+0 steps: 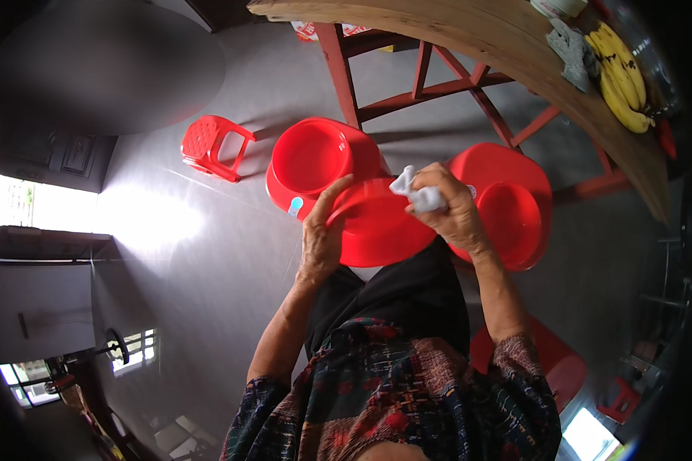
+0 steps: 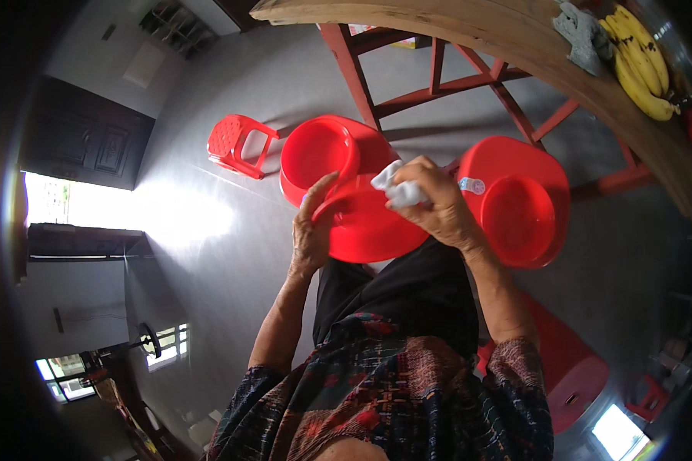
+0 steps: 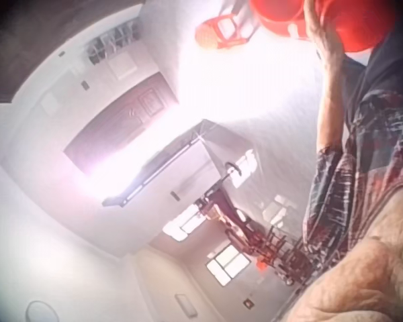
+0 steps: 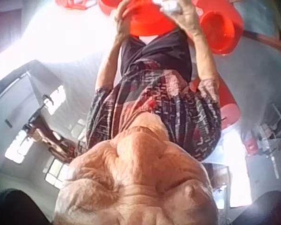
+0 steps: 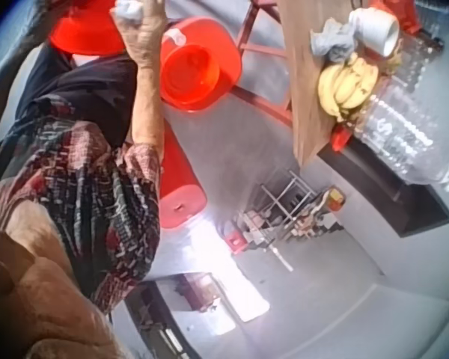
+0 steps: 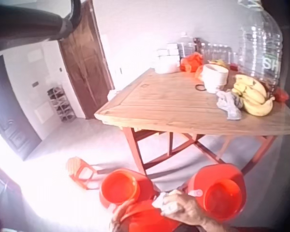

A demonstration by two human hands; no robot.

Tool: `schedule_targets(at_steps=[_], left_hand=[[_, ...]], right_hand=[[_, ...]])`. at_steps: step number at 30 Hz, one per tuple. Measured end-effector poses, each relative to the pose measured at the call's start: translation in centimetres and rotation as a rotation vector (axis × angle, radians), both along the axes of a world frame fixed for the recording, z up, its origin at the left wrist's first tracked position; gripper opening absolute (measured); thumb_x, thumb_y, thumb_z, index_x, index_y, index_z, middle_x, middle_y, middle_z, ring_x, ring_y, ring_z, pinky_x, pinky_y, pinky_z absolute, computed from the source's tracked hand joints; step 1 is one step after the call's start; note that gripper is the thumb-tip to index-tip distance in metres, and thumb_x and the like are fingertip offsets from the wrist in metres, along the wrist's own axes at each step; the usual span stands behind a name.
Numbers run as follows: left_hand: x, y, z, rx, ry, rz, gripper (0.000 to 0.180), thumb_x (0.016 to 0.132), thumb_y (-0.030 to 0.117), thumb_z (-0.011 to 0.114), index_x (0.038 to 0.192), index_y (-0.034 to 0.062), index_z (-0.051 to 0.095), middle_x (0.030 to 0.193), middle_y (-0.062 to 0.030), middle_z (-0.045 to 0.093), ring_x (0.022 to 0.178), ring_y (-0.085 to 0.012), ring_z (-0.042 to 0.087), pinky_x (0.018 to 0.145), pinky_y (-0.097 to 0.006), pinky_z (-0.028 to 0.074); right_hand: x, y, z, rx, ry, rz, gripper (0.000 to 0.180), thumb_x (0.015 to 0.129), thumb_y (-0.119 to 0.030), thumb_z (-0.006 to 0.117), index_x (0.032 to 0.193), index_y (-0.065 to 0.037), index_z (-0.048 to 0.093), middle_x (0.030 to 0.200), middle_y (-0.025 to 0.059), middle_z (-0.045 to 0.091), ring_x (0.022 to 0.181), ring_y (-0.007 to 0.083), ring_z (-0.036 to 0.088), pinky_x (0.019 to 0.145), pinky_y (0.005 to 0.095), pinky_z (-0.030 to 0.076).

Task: The person sits on a low stool and wipes the interior and exterior surfaces of red plastic bowls using a white cloth. They handle the bowls one at a time, rotating them to clean different sides before placing them back on the stool.

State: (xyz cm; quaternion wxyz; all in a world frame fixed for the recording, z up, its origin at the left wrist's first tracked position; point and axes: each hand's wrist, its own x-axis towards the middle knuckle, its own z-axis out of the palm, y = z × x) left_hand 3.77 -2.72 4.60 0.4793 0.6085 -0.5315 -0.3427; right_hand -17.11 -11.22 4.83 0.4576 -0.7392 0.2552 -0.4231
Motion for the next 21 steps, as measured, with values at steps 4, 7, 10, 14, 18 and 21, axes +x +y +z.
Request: schedule_targets(at_steps=[4, 7, 10, 14, 18, 21], left_hand=[[0.5, 0.6, -1.0, 0.172, 0.319, 0.148, 0.033, 0.094, 0.015, 0.05, 0.126, 0.0048, 0.054, 0.113, -0.0065, 0.06, 0.099, -0.0168, 0.058, 0.087, -0.031, 0.048], [0.5, 0.7, -3.1, 0.187, 0.698, 0.313, 0.032, 0.094, 0.017, 0.053, 0.123, 0.0044, 0.054, 0.108, -0.007, 0.06, 0.095, -0.0172, 0.059, 0.084, -0.031, 0.05], [0.0, 0.4, -4.6, 0.172, 0.991, 0.461, 0.034, 0.093, 0.02, 0.054, 0.123, 0.0039, 0.052, 0.105, -0.0073, 0.06, 0.095, -0.0169, 0.058, 0.081, -0.031, 0.051], [-0.7, -0.1, -6.2, 0.025, 0.922, 0.518, 0.037, 0.094, 0.022, 0.053, 0.126, 0.0039, 0.049, 0.106, -0.007, 0.059, 0.096, -0.0153, 0.056, 0.081, -0.03, 0.048], [-0.8, 0.3, -5.8, 0.011, 0.566, 0.554, 0.038, 0.094, 0.025, 0.051, 0.125, 0.0023, 0.048, 0.112, -0.0086, 0.057, 0.102, -0.016, 0.053, 0.088, -0.03, 0.045], [-1.4, 0.8, -5.4, 0.017, 0.564, 0.525, 0.039, 0.093, 0.015, 0.046, 0.131, 0.0034, 0.044, 0.12, -0.0071, 0.053, 0.108, -0.0152, 0.049, 0.093, -0.028, 0.041]], right_hand=[[-0.6, 0.3, -3.2, 0.512, -0.289, -0.164, 0.024, 0.09, -0.017, 0.061, 0.11, -0.007, 0.054, 0.096, -0.0026, 0.054, 0.088, 0.0066, 0.05, 0.075, 0.0236, 0.044], [0.4, 1.5, -4.8, 0.719, -0.469, -0.278, 0.029, 0.091, -0.022, 0.058, 0.115, -0.007, 0.052, 0.099, -0.0011, 0.054, 0.09, 0.0071, 0.05, 0.075, 0.0235, 0.044], [1.4, 4.1, -5.5, 0.977, -0.532, -0.232, 0.036, 0.092, -0.028, 0.056, 0.121, -0.007, 0.049, 0.104, 0.0017, 0.052, 0.087, 0.0076, 0.053, 0.068, 0.0247, 0.047], [0.0, 5.9, -5.6, 1.0, -0.476, -0.278, 0.031, 0.092, -0.02, 0.057, 0.119, -0.006, 0.049, 0.098, 0.0035, 0.056, 0.078, 0.0092, 0.057, 0.062, 0.0238, 0.047], [0.5, 5.5, 0.1, 0.466, -0.339, -0.511, 0.026, 0.093, -0.014, 0.055, 0.115, -0.003, 0.049, 0.103, 0.0067, 0.054, 0.087, 0.0131, 0.055, 0.073, 0.0265, 0.047], [2.6, 4.6, 1.8, 0.357, -0.108, -0.397, 0.027, 0.092, -0.011, 0.055, 0.116, -0.002, 0.049, 0.105, 0.0085, 0.054, 0.09, 0.0157, 0.054, 0.079, 0.0291, 0.045]])
